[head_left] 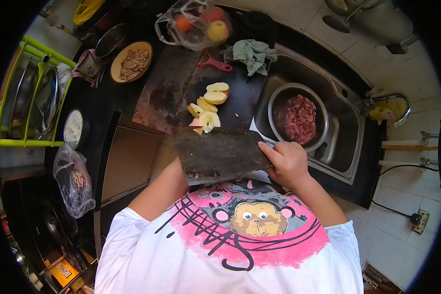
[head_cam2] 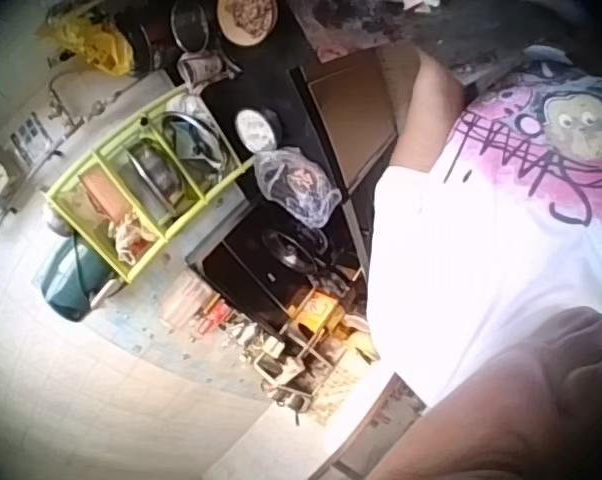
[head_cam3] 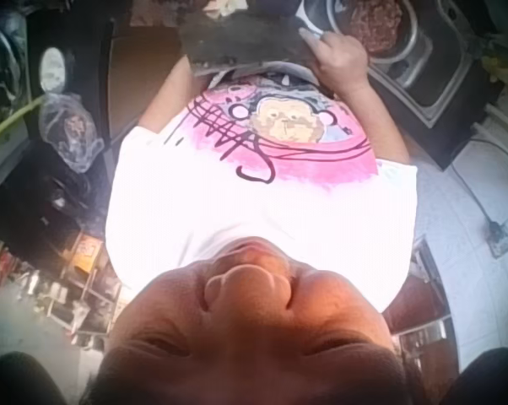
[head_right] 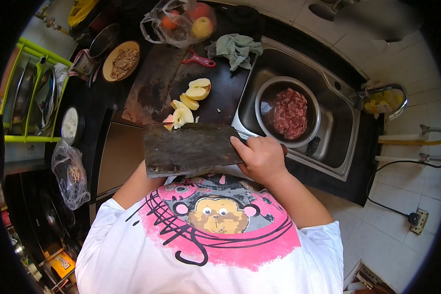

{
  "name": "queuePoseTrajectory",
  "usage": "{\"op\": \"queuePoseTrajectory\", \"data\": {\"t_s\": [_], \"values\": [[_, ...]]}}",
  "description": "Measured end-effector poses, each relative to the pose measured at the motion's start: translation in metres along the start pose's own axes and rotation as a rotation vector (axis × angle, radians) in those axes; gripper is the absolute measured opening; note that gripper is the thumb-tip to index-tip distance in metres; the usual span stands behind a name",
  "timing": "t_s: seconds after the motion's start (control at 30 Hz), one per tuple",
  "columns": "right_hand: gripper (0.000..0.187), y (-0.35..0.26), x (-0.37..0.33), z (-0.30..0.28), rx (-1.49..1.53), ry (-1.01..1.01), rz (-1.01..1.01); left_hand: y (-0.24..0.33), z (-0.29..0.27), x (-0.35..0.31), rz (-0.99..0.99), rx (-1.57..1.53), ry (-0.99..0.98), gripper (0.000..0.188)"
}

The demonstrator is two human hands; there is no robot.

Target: The person cuts a peeled apple into slices and wedges on a wooden cutting board using a cleaver, then transfers the pieces into a white bowl. After rinsing the apple pieces under running water, the person gathers apple peels from the board and places them into a plastic bag.

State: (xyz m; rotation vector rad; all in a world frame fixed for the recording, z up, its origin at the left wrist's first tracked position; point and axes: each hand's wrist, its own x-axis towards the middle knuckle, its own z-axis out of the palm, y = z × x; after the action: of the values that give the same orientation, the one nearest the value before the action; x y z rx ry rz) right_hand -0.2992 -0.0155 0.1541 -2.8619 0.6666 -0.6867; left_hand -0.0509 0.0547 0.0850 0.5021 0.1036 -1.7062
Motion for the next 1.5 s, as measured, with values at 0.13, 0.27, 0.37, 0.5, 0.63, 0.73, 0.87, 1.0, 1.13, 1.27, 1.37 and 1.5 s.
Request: {"op": "queuePoseTrajectory", "data": {"t_s": [0.13, 0.27, 0.37, 0.5, 0.63, 0.73, 0.87, 1.0, 1.13, 1.27, 1.37, 1.5], "values": [[0.051, -0.004, 0.002, -0.002, 0.03, -0.019, 0.028, -0.002, -0.006, 0.003, 0.007, -0.026, 0.009, 0.058], [0.042, -0.004, 0.006, -0.009, 0.121, -0.05, 0.045, -0.006, -0.007, 0.003, 0.048, -0.103, -0.013, 0.047], [0.025, 0.008, -0.002, -0.016, 0.408, -0.091, 0.217, -0.006, 0.034, 0.0, 0.191, 0.204, 0.25, 0.039], [0.02, 0.013, 0.006, -0.038, 1.117, -0.201, 0.864, 0.009, 0.053, -0.011, 0.04, 0.367, 0.126, 0.039], [0.024, 0.016, 0.026, -0.048, 1.458, -0.14, 0.995, 0.009, 0.069, -0.014, -0.133, 0.4, 0.058, 0.04], [0.024, 0.012, 0.034, -0.052, 1.453, -0.165, 0.999, 0.008, 0.075, -0.017, -0.223, 0.444, 0.03, 0.041], [0.024, 0.014, 0.035, -0.056, 1.432, -0.254, 0.972, 0.005, 0.078, -0.02, -0.24, 0.469, -0.015, 0.041], [0.024, 0.012, 0.035, -0.059, 1.383, -0.285, 0.963, 0.003, 0.071, -0.02, -0.236, 0.499, -0.024, 0.041], [0.024, 0.01, 0.042, -0.066, 1.365, -0.326, 0.961, -0.001, 0.074, -0.022, -0.25, 0.603, 0.023, 0.042], [0.023, 0.008, 0.045, -0.068, 1.381, -0.326, 0.969, -0.003, 0.076, -0.021, -0.259, 0.549, 0.0, 0.043], [0.023, 0.008, 0.042, -0.061, 1.37, -0.303, 0.992, -0.01, 0.077, -0.02, -0.107, 0.548, 0.034, 0.043], [0.024, 0.008, 0.043, -0.05, 1.383, -0.249, 0.974, -0.015, 0.085, -0.018, 0.008, 0.553, 0.118, 0.042]]}}
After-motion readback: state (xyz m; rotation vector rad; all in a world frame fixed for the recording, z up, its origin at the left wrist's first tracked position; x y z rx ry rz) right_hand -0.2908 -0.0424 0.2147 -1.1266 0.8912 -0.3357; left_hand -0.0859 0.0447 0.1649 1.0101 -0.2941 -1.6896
